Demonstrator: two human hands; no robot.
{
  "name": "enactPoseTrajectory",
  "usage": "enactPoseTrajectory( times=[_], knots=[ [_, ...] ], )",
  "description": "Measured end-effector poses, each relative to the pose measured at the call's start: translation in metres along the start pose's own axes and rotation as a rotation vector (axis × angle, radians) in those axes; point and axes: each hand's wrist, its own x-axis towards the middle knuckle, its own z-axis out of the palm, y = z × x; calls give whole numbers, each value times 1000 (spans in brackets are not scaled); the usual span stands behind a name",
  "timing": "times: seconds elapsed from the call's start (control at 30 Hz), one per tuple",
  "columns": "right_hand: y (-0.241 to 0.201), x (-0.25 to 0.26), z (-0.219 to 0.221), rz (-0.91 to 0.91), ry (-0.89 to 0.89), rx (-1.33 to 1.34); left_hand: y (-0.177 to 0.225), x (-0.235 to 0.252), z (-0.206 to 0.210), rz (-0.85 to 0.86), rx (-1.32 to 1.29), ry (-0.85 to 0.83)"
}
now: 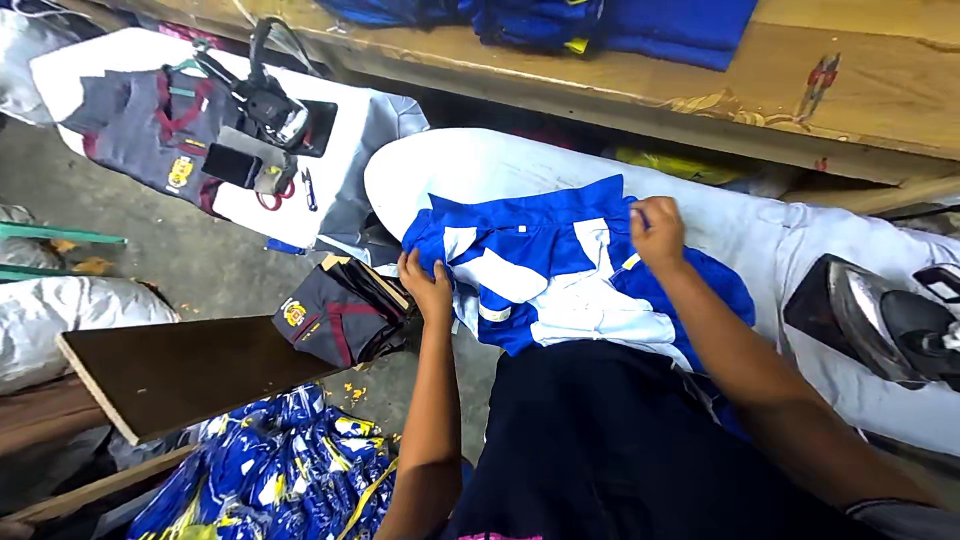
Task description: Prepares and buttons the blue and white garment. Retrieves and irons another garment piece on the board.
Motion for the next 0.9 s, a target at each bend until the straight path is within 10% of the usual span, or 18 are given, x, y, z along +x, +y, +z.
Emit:
enactPoseTrajectory(
  times=[0.13, 0.3, 0.9],
  knots=[
    [-7, 19, 32, 16, -127, -66, 28, 39, 17, 217, 71, 37],
    [11, 31, 59, 240, -252, -226, 35, 88, 36, -47, 252, -85],
    [-11, -10, 70, 193, -34, -205, -11, 79, 68, 30, 308, -37]
  ],
)
